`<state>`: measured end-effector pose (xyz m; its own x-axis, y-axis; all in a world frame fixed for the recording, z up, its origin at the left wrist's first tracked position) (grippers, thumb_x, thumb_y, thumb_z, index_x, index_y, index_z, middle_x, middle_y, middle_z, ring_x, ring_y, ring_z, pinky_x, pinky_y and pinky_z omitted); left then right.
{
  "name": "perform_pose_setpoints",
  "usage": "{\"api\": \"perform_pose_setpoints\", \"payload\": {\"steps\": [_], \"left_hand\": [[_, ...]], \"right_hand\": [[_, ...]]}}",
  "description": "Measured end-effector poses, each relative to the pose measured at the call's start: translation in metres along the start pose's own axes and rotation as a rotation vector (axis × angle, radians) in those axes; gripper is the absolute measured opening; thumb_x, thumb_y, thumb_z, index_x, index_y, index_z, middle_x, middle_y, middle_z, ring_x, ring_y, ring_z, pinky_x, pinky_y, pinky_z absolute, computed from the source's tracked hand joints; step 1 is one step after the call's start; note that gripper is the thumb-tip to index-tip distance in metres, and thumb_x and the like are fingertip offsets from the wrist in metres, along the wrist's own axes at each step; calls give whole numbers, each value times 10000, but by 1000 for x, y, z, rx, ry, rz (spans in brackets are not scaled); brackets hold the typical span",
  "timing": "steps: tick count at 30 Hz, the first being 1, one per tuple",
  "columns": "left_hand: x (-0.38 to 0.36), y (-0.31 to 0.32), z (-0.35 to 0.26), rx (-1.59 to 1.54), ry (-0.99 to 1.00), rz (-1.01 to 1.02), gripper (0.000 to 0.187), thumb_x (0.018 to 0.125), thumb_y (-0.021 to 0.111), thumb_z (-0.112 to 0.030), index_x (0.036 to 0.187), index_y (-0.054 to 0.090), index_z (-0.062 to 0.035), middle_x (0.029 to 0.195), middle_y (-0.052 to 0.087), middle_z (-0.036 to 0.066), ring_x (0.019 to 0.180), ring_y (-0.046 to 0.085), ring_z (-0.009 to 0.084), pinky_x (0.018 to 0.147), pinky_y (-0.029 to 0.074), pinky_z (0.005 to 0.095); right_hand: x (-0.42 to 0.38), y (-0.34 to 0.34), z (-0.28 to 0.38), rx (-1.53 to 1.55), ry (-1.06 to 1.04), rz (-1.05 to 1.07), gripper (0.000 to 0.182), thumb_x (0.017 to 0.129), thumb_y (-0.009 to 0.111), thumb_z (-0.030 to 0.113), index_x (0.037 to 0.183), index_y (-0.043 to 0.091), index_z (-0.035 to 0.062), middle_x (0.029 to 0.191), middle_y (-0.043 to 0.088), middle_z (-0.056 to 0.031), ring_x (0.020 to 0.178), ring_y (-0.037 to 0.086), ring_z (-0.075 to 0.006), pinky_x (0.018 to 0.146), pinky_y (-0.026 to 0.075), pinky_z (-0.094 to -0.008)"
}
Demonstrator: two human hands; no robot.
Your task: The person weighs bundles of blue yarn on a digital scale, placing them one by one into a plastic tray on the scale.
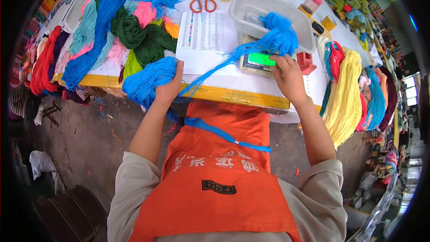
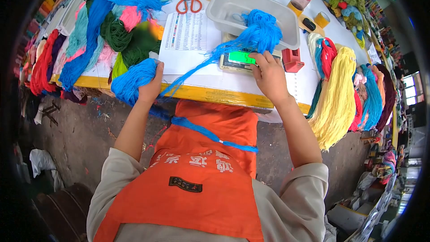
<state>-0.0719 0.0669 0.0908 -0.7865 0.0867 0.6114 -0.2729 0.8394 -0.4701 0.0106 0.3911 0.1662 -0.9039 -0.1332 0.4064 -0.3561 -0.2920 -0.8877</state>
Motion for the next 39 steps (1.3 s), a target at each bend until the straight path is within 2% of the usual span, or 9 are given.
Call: {"api": "perform_pose_setpoints", "payload": {"steps": [8, 10, 11, 13, 16, 18, 27, 33, 39], "left_hand": [[0, 0, 0, 10, -3, 7, 216, 937, 628, -200, 828, 651, -15, 742, 622, 145, 664, 593, 288, 628, 454, 375], [0, 1, 0, 4, 1, 3, 214, 936, 629, -197, 826, 650, -16, 740, 620, 145, 663, 592, 287, 628, 453, 375], [0, 1, 1, 2, -2, 2, 216, 937, 628, -199, 823, 650, -16, 739, 620, 144, 662, 592, 286, 626, 453, 375], [-1, 0, 2, 0, -5, 0, 219, 938, 626, -200, 821, 649, -16, 738, 620, 144, 660, 592, 285, 624, 453, 375], [-2, 3, 7, 10, -41, 47, 188, 918, 655, -213, 880, 668, -30, 803, 660, 131, 744, 634, 292, 677, 481, 373], [-2, 5, 8, 36, -51, 57, 194, 921, 651, -218, 878, 667, -30, 803, 659, 133, 745, 632, 296, 678, 480, 373], [-1, 2, 5, 24, -37, 46, 184, 919, 652, -211, 868, 665, -35, 787, 651, 133, 735, 629, 298, 666, 475, 374], [-1, 1, 3, 15, -15, 33, 177, 915, 658, -203, 855, 665, -36, 780, 654, 127, 714, 629, 291, 652, 475, 367], [-1, -2, -2, 17, 38, -20, 225, 939, 635, -222, 846, 661, -19, 758, 635, 147, 673, 607, 284, 621, 457, 371]], "right_hand": [[-7, -6, -2, 129, -26, -98, 233, 865, 624, 36, 1094, 617, 81, 907, 614, -130, 802, 586, -325, 720, 453, -400], [-10, -2, -19, 398, 115, -102, 208, 925, 589, 45, 1128, 608, 85, 874, 612, -96, 691, 575, -226, 641, 458, -324], [-10, -5, -16, 397, 117, -104, 208, 925, 589, 45, 1128, 608, 85, 874, 612, -96, 691, 575, -226, 641, 458, -324], [-12, -6, -24, 721, 299, -108, 224, 985, 533, 70, 1207, 562, 80, 854, 590, -49, 628, 519, -109, 576, 431, -234], [-6, -14, -30, 875, 304, -174, 253, 1018, 486, 95, 1270, 495, 69, 852, 575, -26, 613, 483, -55, 563, 415, -192], [-1, -20, -34, 885, 301, -173, 279, 1024, 475, 103, 1298, 451, 55, 856, 588, -42, 595, 484, -67, 555, 420, -193], [13, -73, -61, 1246, 346, -362, 269, 1022, 484, 123, 1284, 495, 62, 925, 657, -68, 579, 465, -61, 530, 387, -185], [2, -137, -95, 1394, 276, -574, 294, 1008, 512, 107, 1288, 517, 17, 938, 667, -65, 609, 457, -69, 729, 495, -243], [-24, -192, -97, 1363, 117, -615, 296, 1015, 493, 109, 1289, 518, 1, 939, 632, -51, 602, 428, -64, 745, 500, -257]]}}
Point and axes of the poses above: each hand's wrist, its own x-axis towards the middle knuckle, its own y-axis out of the palm, z = x × y, the point moved 10 cm from there along x, towards the middle knuckle
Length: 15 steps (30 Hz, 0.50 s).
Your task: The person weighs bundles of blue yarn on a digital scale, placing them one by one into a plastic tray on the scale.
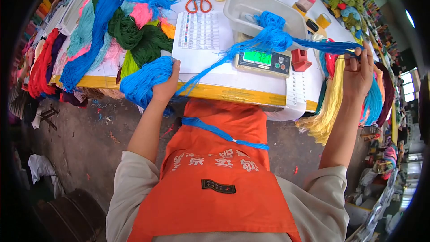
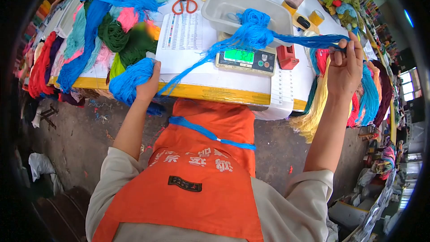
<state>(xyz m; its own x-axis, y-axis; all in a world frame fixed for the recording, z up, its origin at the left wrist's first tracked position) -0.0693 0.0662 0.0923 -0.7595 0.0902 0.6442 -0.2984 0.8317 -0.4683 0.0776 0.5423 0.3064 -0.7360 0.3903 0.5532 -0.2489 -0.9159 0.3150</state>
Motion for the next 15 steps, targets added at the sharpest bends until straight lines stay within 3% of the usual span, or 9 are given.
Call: {"api": "perform_pose_setpoints", "payload": {"steps": [5, 8, 12, 15], "left_hand": [[-1, 3, 4, 27, -27, 33, 225, 938, 634, -220, 839, 657, -19, 752, 632, 146, 673, 605, 291, 622, 457, 374], [0, 1, 0, 15, -11, 19, 228, 937, 632, -216, 826, 650, -19, 747, 628, 146, 671, 602, 294, 621, 454, 377], [-1, 4, 6, 38, -29, 47, 217, 919, 653, -241, 857, 666, -34, 784, 658, 127, 723, 631, 299, 659, 473, 382], [-3, 9, 14, 1, -47, 61, 219, 915, 657, -245, 850, 663, -36, 777, 653, 128, 715, 629, 297, 655, 472, 383]], "right_hand": [[-31, 16, -19, -88, 159, -110, 267, 1015, 498, 133, 1249, 533, 9, 890, 595, -36, 609, 403, -61, 732, 463, -232], [-56, 37, -49, -14, 264, 0, 223, 1005, 516, 122, 1199, 570, 24, 860, 584, -39, 613, 394, -50, 638, 391, -176], [-91, 66, -85, -18, 386, 28, 198, 992, 538, 116, 1168, 588, 41, 830, 603, -51, 615, 462, -71, 598, 382, -187], [-118, 84, -111, 5, 492, 46, 168, 994, 541, 131, 1134, 596, 56, 822, 624, -51, 588, 448, -67, 565, 365, -181]]}}
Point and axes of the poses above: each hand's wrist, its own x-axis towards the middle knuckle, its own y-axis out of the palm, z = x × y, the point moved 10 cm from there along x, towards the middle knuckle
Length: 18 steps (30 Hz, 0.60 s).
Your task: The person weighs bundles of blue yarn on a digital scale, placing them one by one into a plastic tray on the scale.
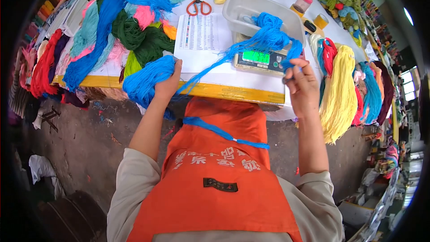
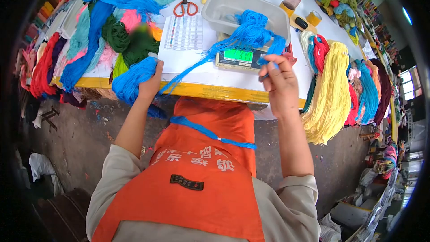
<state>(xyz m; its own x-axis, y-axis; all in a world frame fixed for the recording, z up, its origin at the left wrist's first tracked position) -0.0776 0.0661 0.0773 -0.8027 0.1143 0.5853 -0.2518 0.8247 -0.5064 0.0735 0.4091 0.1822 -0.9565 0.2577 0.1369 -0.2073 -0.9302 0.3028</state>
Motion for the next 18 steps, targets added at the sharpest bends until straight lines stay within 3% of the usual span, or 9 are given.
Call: {"api": "perform_pose_setpoints", "payload": {"steps": [6, 13, 16, 18], "left_hand": [[0, -1, -4, -65, 25, 18, 189, 901, 665, -222, 848, 661, -41, 759, 642, 131, 697, 622, 296, 637, 470, 377], [0, -5, -7, -132, 45, -19, 175, 896, 665, -209, 839, 664, -43, 758, 641, 141, 699, 618, 303, 633, 470, 376], [1, -8, -9, -109, 67, -24, 187, 895, 679, -216, 848, 667, -35, 714, 633, 103, 630, 594, 243, 610, 464, 360], [-7, 0, 24, -443, -482, 34, 226, 900, 693, -238, 827, 658, -28, 655, 597, 28, 558, 529, 140, 547, 424, 300]], "right_hand": [[-18, 25, -31, 1, 81, 45, 175, 1001, 511, 108, 1153, 581, 56, 829, 631, -50, 561, 429, -53, 575, 375, -183], [-31, 26, -22, -6, 53, 50, 178, 1001, 523, 123, 1153, 580, 52, 837, 631, -50, 560, 423, -51, 570, 371, -181], [-36, 23, -19, -4, 52, 42, 178, 1001, 527, 129, 1153, 582, 53, 847, 632, -48, 566, 428, -52, 574, 375, -183], [-39, 21, -16, -7, 50, 29, 179, 1002, 526, 128, 1155, 581, 54, 851, 633, -47, 568, 431, -52, 578, 377, -184]]}}
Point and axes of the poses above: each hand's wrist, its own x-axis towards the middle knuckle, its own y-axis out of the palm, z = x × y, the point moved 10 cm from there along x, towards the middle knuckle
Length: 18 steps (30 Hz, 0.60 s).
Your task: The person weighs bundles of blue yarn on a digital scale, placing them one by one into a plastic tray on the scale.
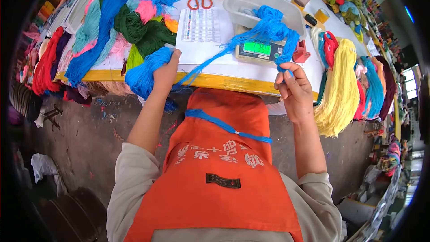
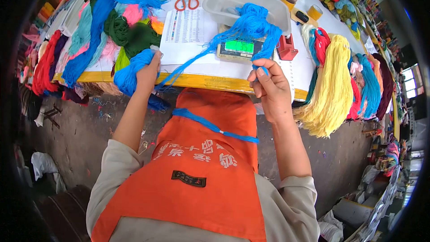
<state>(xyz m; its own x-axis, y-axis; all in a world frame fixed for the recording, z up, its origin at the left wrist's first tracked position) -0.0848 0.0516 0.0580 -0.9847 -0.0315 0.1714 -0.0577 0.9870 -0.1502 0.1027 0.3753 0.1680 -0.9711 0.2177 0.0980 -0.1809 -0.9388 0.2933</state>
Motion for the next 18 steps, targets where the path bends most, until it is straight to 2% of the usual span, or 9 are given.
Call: {"api": "perform_pose_setpoints", "payload": {"steps": [1, 4, 6, 9, 10, 11, 15, 17, 18], "left_hand": [[-12, 2, -4, -173, -136, 13, 252, 915, 686, -244, 791, 648, -28, 634, 551, -23, 530, 446, 62, 494, 347, 239], [-30, 4, -42, -390, -33, 38, 250, 937, 658, -220, 771, 644, -33, 641, 550, -22, 519, 420, 52, 477, 295, 219], [-43, 9, -54, -459, -72, 32, 235, 937, 650, -187, 768, 639, -24, 636, 548, -9, 512, 403, 52, 468, 294, 223], [-67, 36, -83, -609, -137, 268, 199, 938, 622, -152, 1044, 625, 16, 821, 655, 62, 530, 430, 56, 465, 312, 216], [-77, 46, -97, -630, -172, 340, 285, 941, 607, -138, 1173, 597, 27, 923, 690, 95, 544, 442, 55, 466, 321, 211], [-85, 58, -109, -670, -152, 431, 458, 941, 590, -131, 1353, 472, 29, 1106, 677, 149, 566, 453, 51, 472, 335, 202], [-100, 84, -118, -707, -159, 424, 448, 929, 614, -156, 1330, 504, 12, 1095, 675, 160, 569, 454, 49, 478, 342, 196], [-110, 102, -115, -614, -228, 584, 394, 924, 628, -167, 1275, 554, -2, 1059, 688, 129, 583, 472, 44, 480, 335, 194], [-114, 108, -118, -598, -247, 631, 395, 951, 574, -147, 1318, 532, -5, 1179, 632, 88, 644, 485, 50, 478, 326, 176]], "right_hand": [[-1, 0, 0, 0, 7, 5, 181, 1002, 524, 126, 1160, 578, 57, 855, 633, -46, 569, 434, -51, 582, 380, -184], [-4, 2, 2, -12, 16, 19, 184, 1002, 522, 121, 1168, 574, 63, 865, 635, -44, 571, 439, -51, 587, 382, -185], [-5, 7, 4, -23, 17, 38, 185, 1001, 522, 118, 1172, 572, 66, 871, 637, -44, 572, 442, -50, 588, 383, -185], [-4, 13, 5, -24, 18, 59, 190, 1000, 524, 114, 1180, 567, 69, 880, 639, -44, 578, 446, -49, 583, 381, -187], [-4, 17, 5, -14, 13, 79, 196, 1000, 524, 112, 1186, 563, 65, 886, 639, -47, 581, 449, -49, 578, 380, -188], [-5, 22, 5, -5, 8, 100, 202, 1000, 524, 110, 1193, 559, 62, 893, 639, -51, 585, 451, -49, 573, 380, -188], [-10, 51, 18, -7, -28, 182, 216, 999, 525, 106, 1208, 549, 55, 906, 639, -57, 590, 456, -52, 563, 377, -186], [-15, 63, 27, -19, -44, 224, 221, 998, 524, 101, 1212, 546, 52, 915, 637, -62, 591, 458, -56, 558, 377, -187], [-15, 64, 28, -21, -44, 226, 221, 998, 524, 101, 1212, 546, 52, 915, 637, -62, 591, 458, -56, 558, 377, -187]]}}
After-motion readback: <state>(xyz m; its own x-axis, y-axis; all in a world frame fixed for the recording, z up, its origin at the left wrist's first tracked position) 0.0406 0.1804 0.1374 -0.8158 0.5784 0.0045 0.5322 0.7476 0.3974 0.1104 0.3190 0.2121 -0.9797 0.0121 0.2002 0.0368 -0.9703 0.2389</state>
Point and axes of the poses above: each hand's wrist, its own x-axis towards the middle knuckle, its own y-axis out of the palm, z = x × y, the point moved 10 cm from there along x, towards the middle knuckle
